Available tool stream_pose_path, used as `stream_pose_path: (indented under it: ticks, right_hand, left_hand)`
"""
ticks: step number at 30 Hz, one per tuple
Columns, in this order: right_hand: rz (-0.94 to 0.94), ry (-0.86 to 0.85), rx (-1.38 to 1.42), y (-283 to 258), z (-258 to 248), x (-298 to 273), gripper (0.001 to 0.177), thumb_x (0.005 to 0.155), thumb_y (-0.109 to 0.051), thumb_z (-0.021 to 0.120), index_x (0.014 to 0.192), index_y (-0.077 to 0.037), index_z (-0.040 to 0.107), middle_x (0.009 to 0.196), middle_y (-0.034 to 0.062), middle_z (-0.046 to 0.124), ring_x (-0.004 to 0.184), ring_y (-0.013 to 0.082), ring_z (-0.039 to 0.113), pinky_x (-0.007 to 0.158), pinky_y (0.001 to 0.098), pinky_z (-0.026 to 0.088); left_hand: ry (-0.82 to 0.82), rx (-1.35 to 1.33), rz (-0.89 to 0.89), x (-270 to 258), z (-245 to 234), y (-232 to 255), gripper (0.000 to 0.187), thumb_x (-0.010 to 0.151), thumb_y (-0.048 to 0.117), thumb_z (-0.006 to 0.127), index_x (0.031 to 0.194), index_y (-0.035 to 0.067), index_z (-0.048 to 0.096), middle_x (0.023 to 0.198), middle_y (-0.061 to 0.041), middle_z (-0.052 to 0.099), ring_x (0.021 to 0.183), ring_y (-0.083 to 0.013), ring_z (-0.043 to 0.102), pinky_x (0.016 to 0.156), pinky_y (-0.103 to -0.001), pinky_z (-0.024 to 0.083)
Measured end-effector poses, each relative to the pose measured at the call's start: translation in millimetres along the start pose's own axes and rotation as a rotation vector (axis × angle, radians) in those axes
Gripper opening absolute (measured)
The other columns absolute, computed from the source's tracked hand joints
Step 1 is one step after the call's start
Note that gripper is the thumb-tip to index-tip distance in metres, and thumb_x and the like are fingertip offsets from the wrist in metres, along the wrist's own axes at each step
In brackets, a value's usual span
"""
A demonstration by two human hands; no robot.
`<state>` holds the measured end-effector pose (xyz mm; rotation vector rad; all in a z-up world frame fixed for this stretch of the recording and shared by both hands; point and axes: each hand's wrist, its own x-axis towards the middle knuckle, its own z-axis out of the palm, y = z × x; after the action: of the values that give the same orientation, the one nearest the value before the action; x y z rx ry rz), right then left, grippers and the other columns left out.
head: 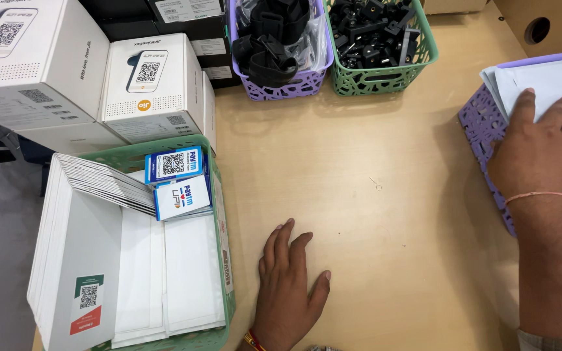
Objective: The person sorts through various payment cards and QR code labels, placing them into a green basket, and then reaches into a purple basket to handle several black straps.
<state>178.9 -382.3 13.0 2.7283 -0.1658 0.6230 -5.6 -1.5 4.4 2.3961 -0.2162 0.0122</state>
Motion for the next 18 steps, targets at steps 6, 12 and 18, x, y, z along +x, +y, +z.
stream_pose_path:
  ticks: [6,12,18]
  right_hand:
    - [-0.064,0.203,0.005,-16,-15,-4,0.057,0.085,-0.022,0.079,0.138,-0.013,0.061,0.139,0.0209,0.057,0.132,0.0410,0.052,0.101,0.0505,0.044]
    - [-0.106,0.176,0.066,-5,31,36,0.032,0.091,-0.023,0.082,0.109,0.000,0.069,0.112,0.0157,0.063,0.108,0.0301,0.060,0.095,0.0368,0.052]
    - [-0.090,0.068,0.069,1,42,65,0.031,0.092,-0.030,0.086,0.092,-0.001,0.075,0.085,0.0179,0.071,0.076,0.0348,0.070,0.071,0.0449,0.055]
  left_hand:
    - [-0.013,0.003,-0.004,-2,-3,1,0.063,0.090,0.025,0.070,0.139,-0.004,0.045,0.157,-0.030,0.027,0.148,-0.0461,0.021,0.114,-0.059,0.023]
    - [0.011,0.007,0.006,-4,-5,3,0.062,0.089,0.025,0.071,0.138,-0.003,0.046,0.156,-0.030,0.030,0.149,-0.0450,0.023,0.113,-0.060,0.024]
    - [-0.004,0.011,0.005,-4,-6,4,0.062,0.089,0.026,0.071,0.139,-0.002,0.046,0.157,-0.030,0.028,0.149,-0.0451,0.021,0.114,-0.060,0.023]
